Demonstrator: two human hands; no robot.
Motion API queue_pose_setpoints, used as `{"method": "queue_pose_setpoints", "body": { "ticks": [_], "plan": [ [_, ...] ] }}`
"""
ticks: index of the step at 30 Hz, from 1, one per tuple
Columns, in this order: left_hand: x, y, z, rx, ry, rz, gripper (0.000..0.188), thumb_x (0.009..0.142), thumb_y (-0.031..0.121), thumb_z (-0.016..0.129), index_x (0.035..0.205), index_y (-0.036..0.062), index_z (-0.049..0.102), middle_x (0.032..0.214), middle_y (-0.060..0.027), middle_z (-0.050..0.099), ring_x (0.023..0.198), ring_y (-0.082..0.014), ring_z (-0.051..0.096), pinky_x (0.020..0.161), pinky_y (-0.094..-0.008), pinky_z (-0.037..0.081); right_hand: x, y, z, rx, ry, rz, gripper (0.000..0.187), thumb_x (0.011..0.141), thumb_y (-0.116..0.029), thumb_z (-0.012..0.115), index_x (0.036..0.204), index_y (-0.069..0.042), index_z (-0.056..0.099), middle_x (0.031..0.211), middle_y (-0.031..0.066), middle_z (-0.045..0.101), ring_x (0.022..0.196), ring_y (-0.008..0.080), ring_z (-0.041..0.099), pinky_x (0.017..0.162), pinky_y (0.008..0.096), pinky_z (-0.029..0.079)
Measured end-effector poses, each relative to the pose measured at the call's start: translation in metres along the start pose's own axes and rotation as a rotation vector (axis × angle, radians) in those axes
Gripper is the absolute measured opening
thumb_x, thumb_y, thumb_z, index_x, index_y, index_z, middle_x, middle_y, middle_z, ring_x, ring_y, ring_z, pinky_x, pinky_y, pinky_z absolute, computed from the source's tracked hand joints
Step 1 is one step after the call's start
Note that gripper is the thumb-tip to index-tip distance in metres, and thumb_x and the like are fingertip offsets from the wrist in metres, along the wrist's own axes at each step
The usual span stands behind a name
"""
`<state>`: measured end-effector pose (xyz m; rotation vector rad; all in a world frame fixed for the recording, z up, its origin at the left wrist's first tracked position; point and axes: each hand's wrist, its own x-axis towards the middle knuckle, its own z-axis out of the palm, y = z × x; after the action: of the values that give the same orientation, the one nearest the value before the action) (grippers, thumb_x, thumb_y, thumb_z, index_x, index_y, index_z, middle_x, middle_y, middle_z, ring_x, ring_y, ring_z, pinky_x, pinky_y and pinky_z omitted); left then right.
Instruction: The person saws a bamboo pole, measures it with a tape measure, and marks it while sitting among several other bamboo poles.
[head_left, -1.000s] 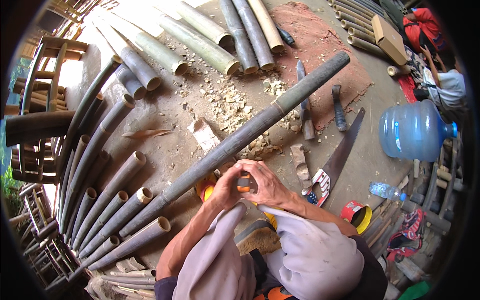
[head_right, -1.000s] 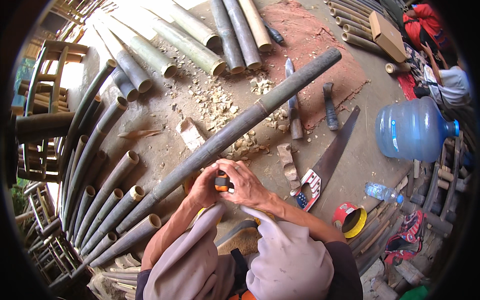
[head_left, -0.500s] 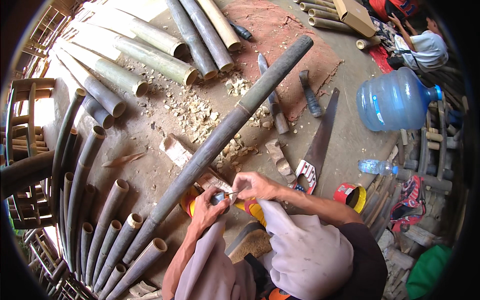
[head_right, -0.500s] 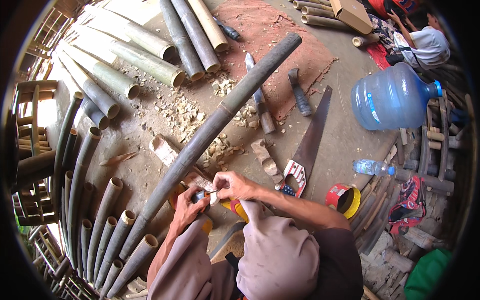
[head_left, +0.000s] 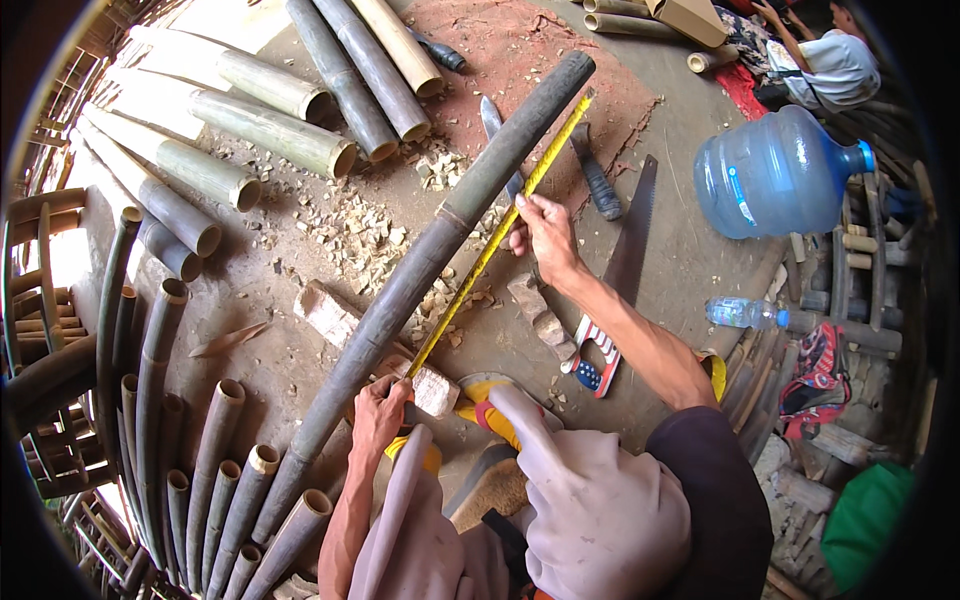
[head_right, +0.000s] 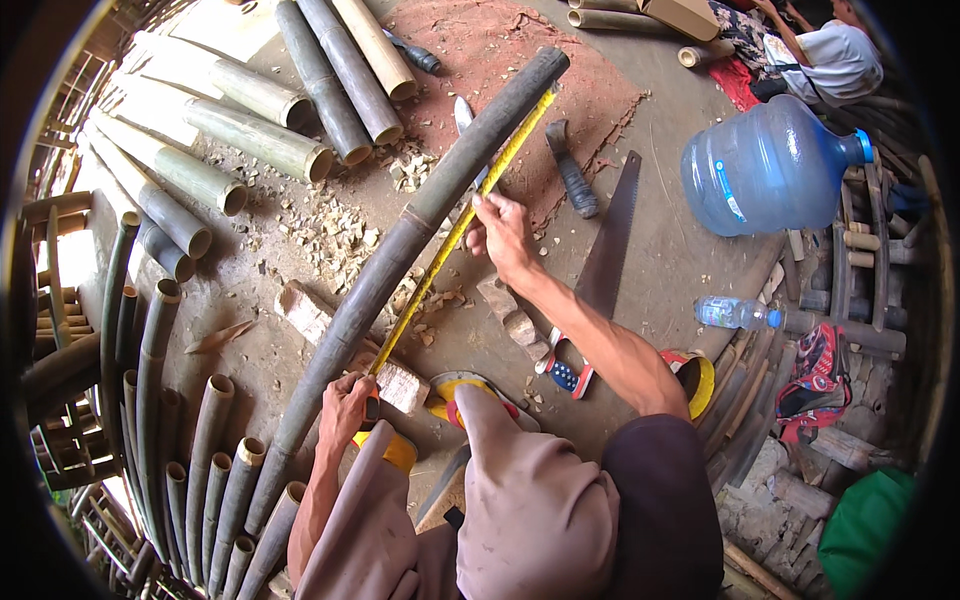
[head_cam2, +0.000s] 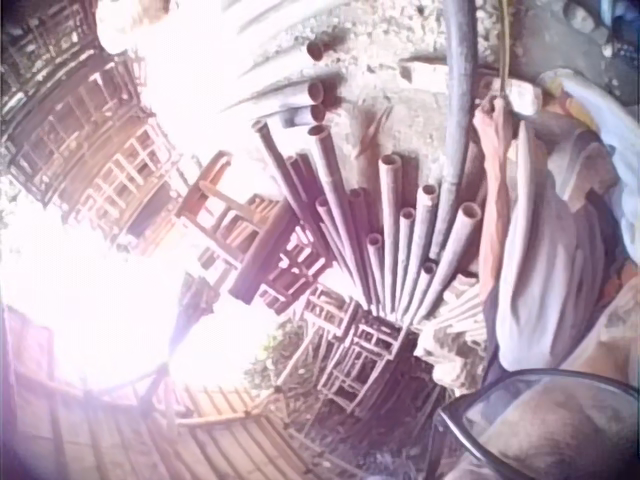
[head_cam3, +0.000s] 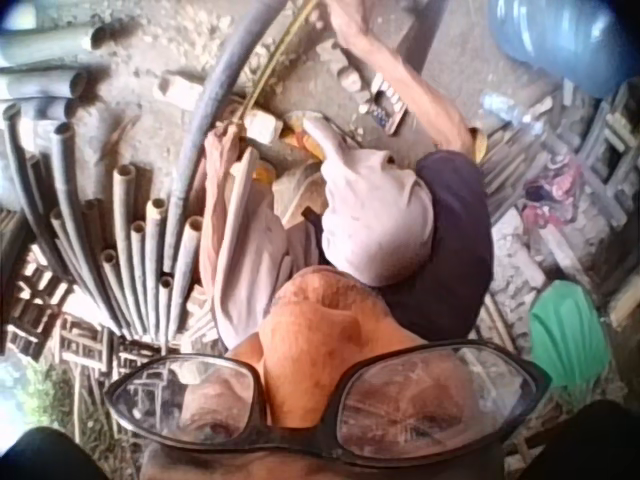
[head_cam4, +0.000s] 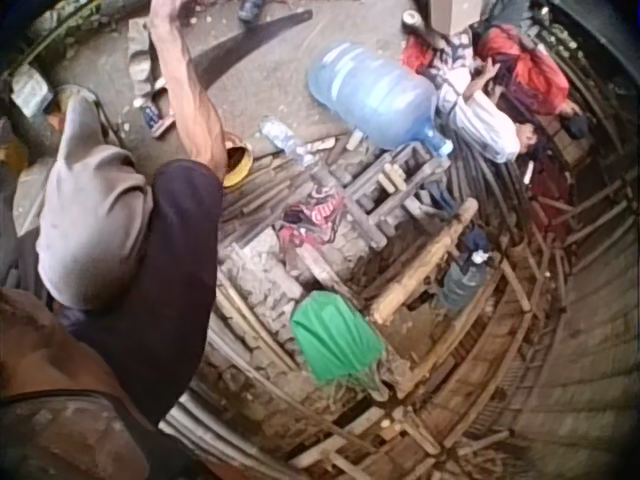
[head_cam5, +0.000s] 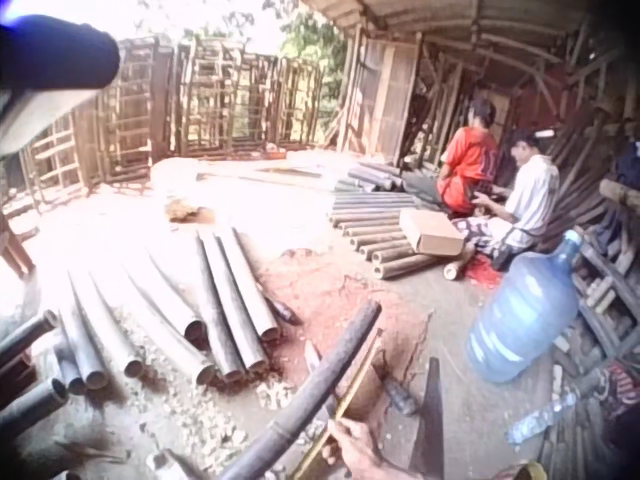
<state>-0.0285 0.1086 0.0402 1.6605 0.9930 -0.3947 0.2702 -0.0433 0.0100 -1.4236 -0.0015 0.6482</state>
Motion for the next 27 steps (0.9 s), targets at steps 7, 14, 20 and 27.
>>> {"method": "queue_pose_setpoints", "body": {
  "ticks": [7,14,20,27],
  "plan": [
    [-0.006,0.014,-0.011,-0.041,0.108,-0.057,0.036,0.086,0.033,0.058,0.071,0.001,0.062,0.053,-0.0034,0.051,0.049,-0.0092,0.047,0.05,-0.028,0.039,0.104,-0.023,-0.04,-0.091,0.305,-0.091,0.024,0.096,-0.022,0.056,0.083,-0.002,0.056,0.06,-0.0006,0.05,0.042,0.0073,0.049,0.034,0.0224,0.039],
    [-0.029,-0.038,-0.036,-0.056,0.255,-0.126,0.032,0.086,0.032,0.064,0.082,0.0007,0.059,0.055,-0.0042,0.055,0.049,-0.01,0.049,0.049,-0.0283,0.039,0.114,-0.014,-0.037,-0.085,0.147,-0.081,0.024,0.096,-0.022,0.055,0.083,-0.003,0.059,0.059,0.0016,0.054,0.044,0.0086,0.05,0.037,0.023,0.04],
    [-0.047,-0.098,-0.066,0.033,0.495,-0.331,0.058,0.083,0.034,0.067,0.131,0.0099,0.046,0.073,-0.0132,0.067,0.064,-0.0247,0.067,0.06,-0.0386,0.052,0.124,0.005,-0.177,-1.554,0.233,-0.345,0.046,0.083,-0.03,0.067,0.119,-0.006,0.052,0.099,0.0212,0.061,0.093,0.0361,0.057,0.082,0.0439,0.045],
    [-0.049,-0.12,-0.077,0.09,0.46,-0.404,0.063,0.077,0.046,0.068,0.129,0.0124,0.053,0.081,-0.0147,0.07,0.086,-0.0314,0.068,0.081,-0.0427,0.05,0.119,0.015,-0.191,-1.406,0.183,-0.238,0.069,0.078,-0.019,0.067,0.138,-0.003,0.038,0.117,0.0257,0.057,0.109,0.0422,0.054,0.095,0.0459,0.04]
  ]
}}
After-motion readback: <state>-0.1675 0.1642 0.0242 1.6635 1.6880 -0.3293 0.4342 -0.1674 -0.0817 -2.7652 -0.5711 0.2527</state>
